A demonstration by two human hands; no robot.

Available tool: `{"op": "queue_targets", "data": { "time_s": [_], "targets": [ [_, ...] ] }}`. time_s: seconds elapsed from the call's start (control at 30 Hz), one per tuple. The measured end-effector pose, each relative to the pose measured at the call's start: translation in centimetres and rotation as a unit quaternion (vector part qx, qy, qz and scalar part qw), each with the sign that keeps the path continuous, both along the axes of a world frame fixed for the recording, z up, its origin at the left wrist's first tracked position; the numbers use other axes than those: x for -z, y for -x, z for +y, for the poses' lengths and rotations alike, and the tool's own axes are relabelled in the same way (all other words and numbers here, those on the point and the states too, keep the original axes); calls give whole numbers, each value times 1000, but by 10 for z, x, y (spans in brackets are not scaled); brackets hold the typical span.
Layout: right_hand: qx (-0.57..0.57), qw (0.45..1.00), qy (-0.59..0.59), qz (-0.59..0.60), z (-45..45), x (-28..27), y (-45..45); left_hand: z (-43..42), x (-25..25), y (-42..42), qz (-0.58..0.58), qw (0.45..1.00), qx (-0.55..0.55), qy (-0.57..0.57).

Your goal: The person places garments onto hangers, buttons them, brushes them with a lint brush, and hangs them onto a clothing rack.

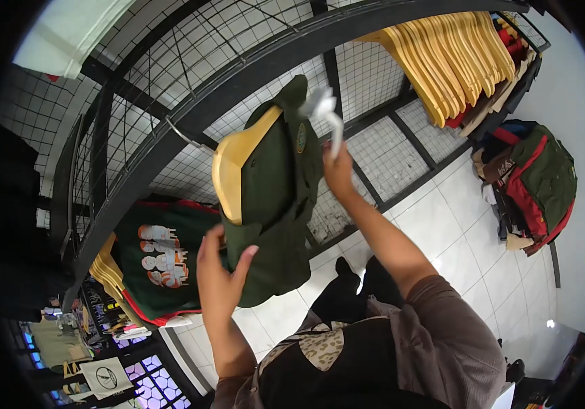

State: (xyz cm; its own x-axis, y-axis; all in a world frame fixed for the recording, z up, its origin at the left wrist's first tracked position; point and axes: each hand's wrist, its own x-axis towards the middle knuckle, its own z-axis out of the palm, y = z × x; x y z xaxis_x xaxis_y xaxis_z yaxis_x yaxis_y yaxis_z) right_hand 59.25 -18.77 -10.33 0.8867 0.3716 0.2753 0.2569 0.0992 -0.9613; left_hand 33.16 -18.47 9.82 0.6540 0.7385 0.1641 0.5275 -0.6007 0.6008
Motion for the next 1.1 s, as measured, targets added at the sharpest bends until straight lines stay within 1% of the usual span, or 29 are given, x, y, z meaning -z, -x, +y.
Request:
{"op": "queue_targets", "data": {
  "time_s": [0.03,0.07,0.1,0.13,0.17,0.23,0.27,0.3,0.33,0.37,0.4,0.43,0.47,0.5,0.53,0.6,0.63,0.7,0.73,0.77,0.83,0.9,0.93,1.0,1.03,1.07,1.1],
  "targets": [
    [-29,995,86,-32,8,21,7,-2,-1,-3,36,998,-20,-52],
    [-101,985,132,-33,4,35,19,-5,-2,-7,69,992,-39,-100],
    [-149,975,158,-37,1,71,27,-6,0,-9,67,990,-72,-100],
    [-166,964,198,-66,-12,107,36,-6,0,-7,66,987,-106,-101],
    [-182,950,235,-92,-27,129,45,-4,-2,-5,69,985,-121,-103],
    [-261,900,341,-74,-60,134,45,7,0,4,74,986,-117,-97],
    [-261,901,340,-72,-60,134,44,10,1,7,85,986,-109,-89],
    [-207,932,293,-47,-60,128,42,12,-2,7,70,990,-100,-64],
    [-150,958,244,-22,-59,119,38,14,0,7,72,991,-97,-65],
    [-96,978,185,-29,-43,98,28,16,6,8,55,992,-87,-78],
    [-36,990,124,-57,-29,64,17,16,10,8,39,992,-78,-88],
    [1,999,45,-28,-17,18,10,13,10,6,40,992,-78,-87],
    [2,1000,12,11,-8,-15,2,9,9,3,34,993,-76,-87],
    [17,999,-14,25,5,-30,-4,7,7,0,27,993,-75,-89],
    [15,999,-15,24,14,-28,-2,8,7,-1,26,993,-77,-90],
    [-32,999,6,14,30,-22,5,9,7,-1,18,994,-86,-72],
    [-9,1000,-20,-13,32,-8,16,12,7,0,19,993,-86,-73],
    [-71,996,60,14,17,28,40,22,6,7,20,991,-103,-79],
    [-100,987,127,-2,5,58,58,22,7,8,21,991,-105,-80],
    [-127,973,193,-18,-12,85,75,22,8,9,28,989,-110,-94],
    [-222,904,364,23,-56,108,94,22,7,7,33,987,-113,-109],
    [-305,843,441,-36,-86,154,98,19,7,6,34,989,-119,-86],
    [-306,843,441,-34,-94,157,94,18,9,7,36,989,-118,-86],
    [-225,903,365,-12,-101,161,88,19,14,7,10,993,-106,-53],
    [-134,949,284,-31,-92,156,81,17,14,5,11,993,-104,-52],
    [-85,963,246,76,-81,120,71,15,14,3,-4,995,-92,-34],
    [-35,962,203,180,-66,83,62,12,13,1,-18,996,-81,-17]
  ]
}}
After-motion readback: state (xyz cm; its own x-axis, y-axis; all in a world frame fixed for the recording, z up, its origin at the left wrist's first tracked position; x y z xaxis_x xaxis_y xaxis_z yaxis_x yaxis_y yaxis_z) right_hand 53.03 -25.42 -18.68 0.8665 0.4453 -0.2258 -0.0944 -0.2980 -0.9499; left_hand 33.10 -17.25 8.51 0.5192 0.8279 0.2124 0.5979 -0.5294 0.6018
